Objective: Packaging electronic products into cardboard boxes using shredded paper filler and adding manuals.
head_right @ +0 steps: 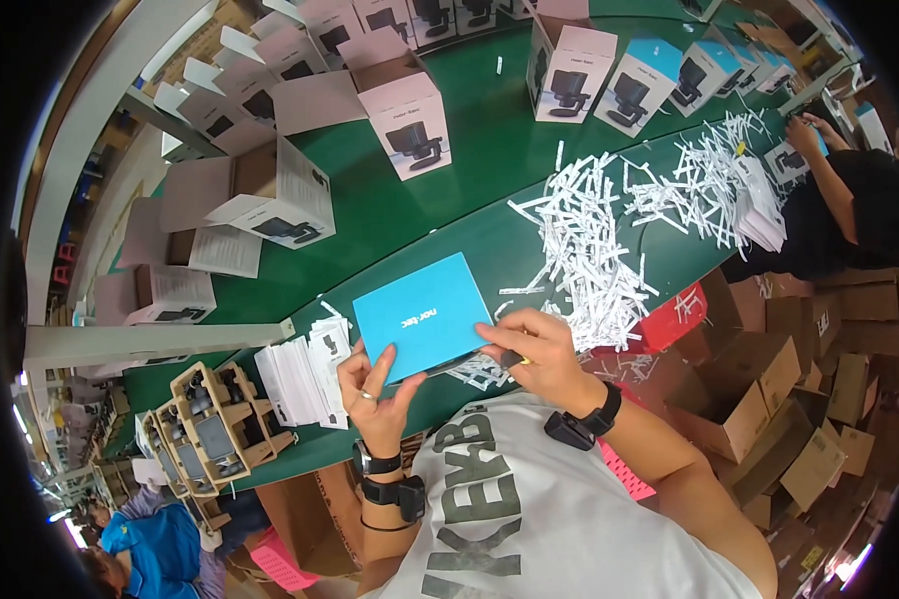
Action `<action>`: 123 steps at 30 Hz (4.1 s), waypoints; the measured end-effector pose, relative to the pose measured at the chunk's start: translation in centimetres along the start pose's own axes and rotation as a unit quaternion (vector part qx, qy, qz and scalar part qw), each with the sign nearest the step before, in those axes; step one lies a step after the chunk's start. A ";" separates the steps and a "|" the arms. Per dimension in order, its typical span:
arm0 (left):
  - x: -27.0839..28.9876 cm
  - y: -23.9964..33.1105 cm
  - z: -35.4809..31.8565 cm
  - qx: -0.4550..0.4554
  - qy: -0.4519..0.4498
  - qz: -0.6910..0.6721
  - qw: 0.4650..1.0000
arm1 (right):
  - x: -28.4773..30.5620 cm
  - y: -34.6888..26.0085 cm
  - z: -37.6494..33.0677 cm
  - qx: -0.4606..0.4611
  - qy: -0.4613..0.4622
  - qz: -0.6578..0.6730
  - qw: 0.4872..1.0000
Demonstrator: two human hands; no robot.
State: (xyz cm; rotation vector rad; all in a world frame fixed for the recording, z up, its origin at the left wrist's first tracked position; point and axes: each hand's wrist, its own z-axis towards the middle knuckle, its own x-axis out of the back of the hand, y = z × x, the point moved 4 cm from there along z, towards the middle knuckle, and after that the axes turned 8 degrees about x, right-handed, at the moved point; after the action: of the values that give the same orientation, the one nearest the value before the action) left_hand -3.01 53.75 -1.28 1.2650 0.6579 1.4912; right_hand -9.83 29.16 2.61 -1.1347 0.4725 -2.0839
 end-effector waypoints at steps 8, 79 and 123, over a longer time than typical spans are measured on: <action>2.4 1.5 0.8 -0.130 -0.072 0.186 0.971 | 0.4 -0.3 -0.5 0.066 -0.078 -0.086 0.991; 14.0 15.4 17.2 -0.122 0.061 0.101 0.986 | -0.1 4.7 2.2 -0.464 0.141 0.403 0.776; 16.1 14.8 16.7 -0.261 0.089 0.220 0.936 | -0.5 -1.9 3.0 -0.410 -0.015 0.642 0.647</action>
State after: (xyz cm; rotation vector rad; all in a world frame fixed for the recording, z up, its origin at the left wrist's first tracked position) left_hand 8.72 60.50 22.69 0.8962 0.0584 2.0007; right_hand -7.94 30.86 5.07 -0.7600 1.7018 -0.5004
